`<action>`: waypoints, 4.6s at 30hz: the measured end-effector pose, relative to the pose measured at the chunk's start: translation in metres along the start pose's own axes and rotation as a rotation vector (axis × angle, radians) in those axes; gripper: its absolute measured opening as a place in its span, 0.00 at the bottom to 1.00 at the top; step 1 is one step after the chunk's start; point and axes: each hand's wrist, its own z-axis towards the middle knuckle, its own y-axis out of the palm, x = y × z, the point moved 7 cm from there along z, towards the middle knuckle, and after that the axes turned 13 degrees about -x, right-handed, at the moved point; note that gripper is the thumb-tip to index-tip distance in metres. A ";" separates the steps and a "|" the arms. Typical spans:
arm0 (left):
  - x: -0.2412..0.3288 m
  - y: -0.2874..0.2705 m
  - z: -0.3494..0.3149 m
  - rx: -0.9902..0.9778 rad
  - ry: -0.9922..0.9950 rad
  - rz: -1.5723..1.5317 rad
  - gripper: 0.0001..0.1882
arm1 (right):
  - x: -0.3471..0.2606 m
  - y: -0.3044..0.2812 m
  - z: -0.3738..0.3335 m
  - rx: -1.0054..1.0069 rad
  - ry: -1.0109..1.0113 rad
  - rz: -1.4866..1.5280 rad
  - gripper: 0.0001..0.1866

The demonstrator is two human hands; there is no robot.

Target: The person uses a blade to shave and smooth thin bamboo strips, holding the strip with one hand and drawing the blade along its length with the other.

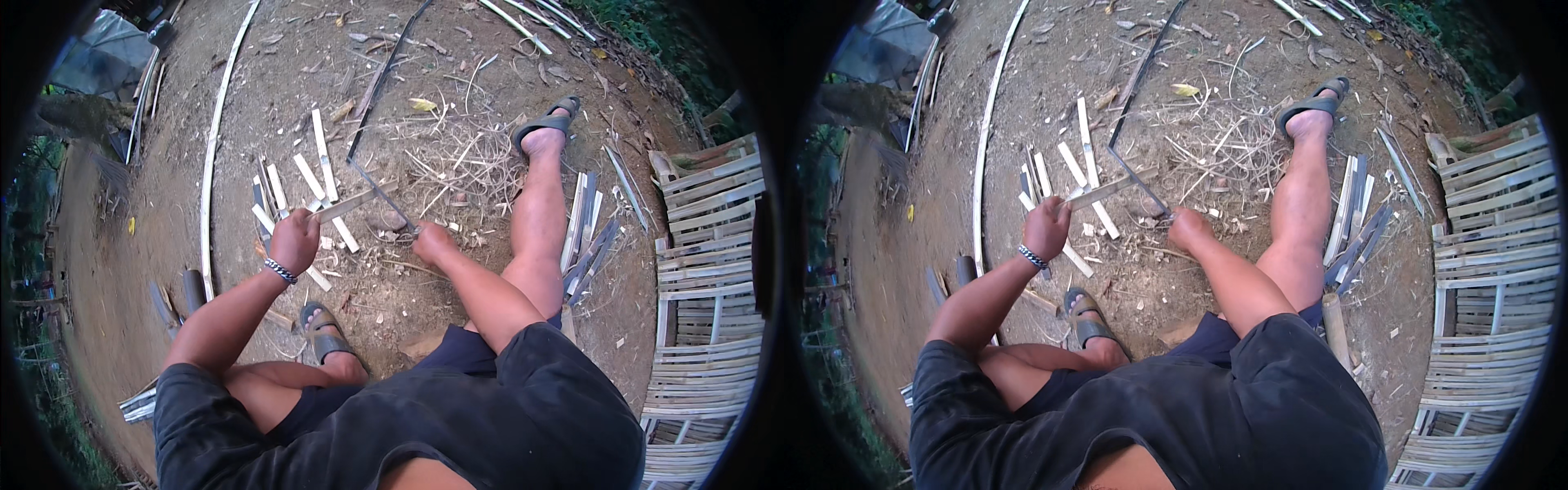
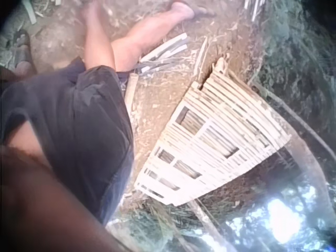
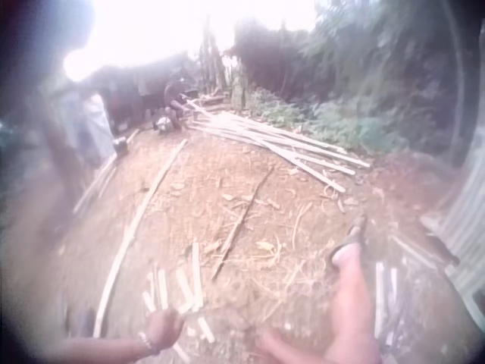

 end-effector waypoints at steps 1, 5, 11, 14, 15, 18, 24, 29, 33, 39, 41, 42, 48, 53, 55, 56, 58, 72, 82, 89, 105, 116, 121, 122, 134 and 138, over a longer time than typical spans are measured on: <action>0.002 -0.004 0.000 0.045 0.013 -0.026 0.13 | -0.002 0.002 0.004 -0.040 -0.039 -0.089 0.20; 0.009 -0.001 0.001 0.000 0.099 -0.023 0.13 | -0.014 0.032 0.006 -0.073 -0.329 -0.175 0.24; 0.009 -0.001 0.004 0.006 0.057 0.021 0.14 | 0.038 0.008 0.039 -0.025 -0.014 -0.080 0.22; 0.010 -0.003 0.004 0.031 0.090 0.013 0.15 | 0.039 0.012 0.039 -0.058 -0.026 -0.107 0.20; 0.011 -0.002 0.006 0.013 0.102 0.019 0.14 | 0.033 0.016 0.037 -0.069 -0.101 -0.095 0.20; 0.009 0.001 0.004 -0.022 0.098 0.030 0.13 | 0.031 0.025 0.029 -0.116 -0.220 -0.136 0.22; -0.006 0.002 0.006 -0.020 0.006 -0.034 0.15 | 0.067 -0.002 0.048 -0.129 0.069 -0.131 0.18; -0.026 0.011 0.009 -0.022 -0.095 -0.208 0.17 | 0.005 0.030 0.003 -0.128 -0.141 -0.127 0.15; -0.033 0.021 0.006 -0.035 -0.207 -0.249 0.18 | -0.039 0.041 -0.022 -0.128 -0.307 -0.190 0.17; -0.032 0.025 -0.003 0.033 -0.270 -0.333 0.19 | 0.003 0.016 0.024 -0.129 -0.010 -0.052 0.18; -0.027 0.022 -0.001 0.049 -0.222 -0.280 0.19 | 0.009 0.019 0.029 -0.105 -0.012 -0.075 0.19; -0.027 0.021 0.000 0.074 -0.198 -0.313 0.19 | 0.009 0.024 0.029 -0.135 -0.046 -0.114 0.20; -0.038 0.025 0.006 0.005 -0.250 -0.267 0.18 | 0.061 0.014 0.052 -0.078 0.135 -0.122 0.16; -0.048 0.033 0.011 -0.121 -0.294 -0.535 0.15 | 0.079 0.025 0.090 -0.056 -0.016 -0.120 0.19; -0.050 0.033 0.008 -0.183 -0.348 -0.614 0.14 | 0.070 0.030 0.081 -0.026 -0.046 -0.074 0.18; -0.048 0.031 0.007 -0.195 -0.325 -0.618 0.14 | 0.059 0.032 0.071 -0.033 -0.080 -0.079 0.17; -0.043 0.029 0.006 -0.218 -0.304 -0.669 0.14 | 0.037 0.029 0.044 -0.082 -0.067 -0.076 0.16; -0.014 0.047 0.005 -0.207 -0.361 -0.925 0.12 | 0.015 0.028 0.044 -0.130 -0.088 -0.033 0.20; -0.029 0.040 0.010 -0.180 -0.418 -0.937 0.14 | 0.051 0.021 0.067 -0.020 -0.045 -0.074 0.19; -0.030 0.037 0.012 -0.196 -0.413 -0.927 0.16 | 0.083 0.044 0.073 -0.052 -0.002 -0.082 0.15; 0.043 0.007 -0.004 -0.394 0.375 0.515 0.16 | 0.031 0.032 0.038 -0.069 -0.143 0.058 0.19; 0.038 0.004 -0.002 -0.269 0.483 0.320 0.11 | 0.023 0.002 0.045 -0.176 0.040 -0.122 0.26; 0.024 0.000 0.006 -0.230 0.445 0.266 0.11 | 0.020 0.024 0.056 -0.254 -0.173 -0.009 0.24; 0.016 0.002 0.007 -0.274 0.392 0.266 0.11 | 0.018 0.031 0.056 -0.345 -0.225 0.013 0.24; 0.000 0.000 0.017 -0.267 0.378 0.267 0.11 | 0.008 0.017 0.030 -0.227 -0.240 -0.122 0.23; 0.014 -0.010 0.014 -0.244 0.478 0.239 0.12 | 0.052 -0.010 0.052 -0.159 0.044 -0.084 0.18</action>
